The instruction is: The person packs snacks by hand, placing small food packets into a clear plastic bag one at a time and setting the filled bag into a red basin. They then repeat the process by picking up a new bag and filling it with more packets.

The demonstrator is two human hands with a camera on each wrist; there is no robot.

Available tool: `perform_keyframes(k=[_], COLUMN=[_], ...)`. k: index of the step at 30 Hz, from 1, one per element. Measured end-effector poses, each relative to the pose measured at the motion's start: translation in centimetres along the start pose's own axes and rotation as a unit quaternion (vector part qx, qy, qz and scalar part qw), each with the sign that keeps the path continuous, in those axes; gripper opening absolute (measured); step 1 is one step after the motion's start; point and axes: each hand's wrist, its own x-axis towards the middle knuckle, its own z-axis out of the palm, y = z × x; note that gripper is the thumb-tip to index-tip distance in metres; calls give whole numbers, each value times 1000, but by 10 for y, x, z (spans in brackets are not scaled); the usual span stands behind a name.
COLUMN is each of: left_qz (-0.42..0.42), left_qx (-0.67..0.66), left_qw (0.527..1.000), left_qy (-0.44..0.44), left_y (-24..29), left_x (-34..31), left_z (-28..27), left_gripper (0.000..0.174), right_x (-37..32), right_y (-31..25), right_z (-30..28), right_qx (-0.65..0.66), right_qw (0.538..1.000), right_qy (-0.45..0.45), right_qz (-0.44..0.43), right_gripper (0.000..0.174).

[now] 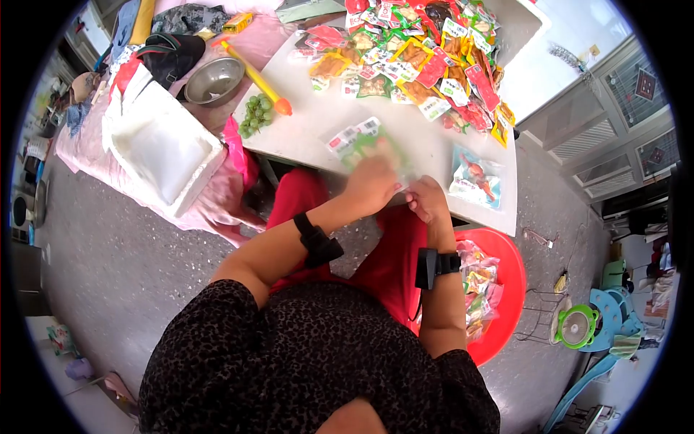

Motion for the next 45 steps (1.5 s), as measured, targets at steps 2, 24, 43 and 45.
perform_keyframes(k=[2,24,43,45], left_qz=[19,50,-168,-177], left_qx=[-11,75,-239,-298], left_qw=[1000,993,954,932], left_qy=[11,-72,-67,-106], left_y=[1,-19,37,52], left_x=[-1,-26,37,28], left_z=[1,-12,-117,-114], left_gripper=[11,32,16,15], right_x=[-2,19,-101,-122], right_y=[-2,11,-79,-79], right_z=[9,0,48,48], right_qx=[17,-601,-522,-529], right_qw=[1000,644,688,726], right_qy=[7,151,11,-69], right_qz=[-25,-448,-504,-434], right_gripper=[6,39,23,22])
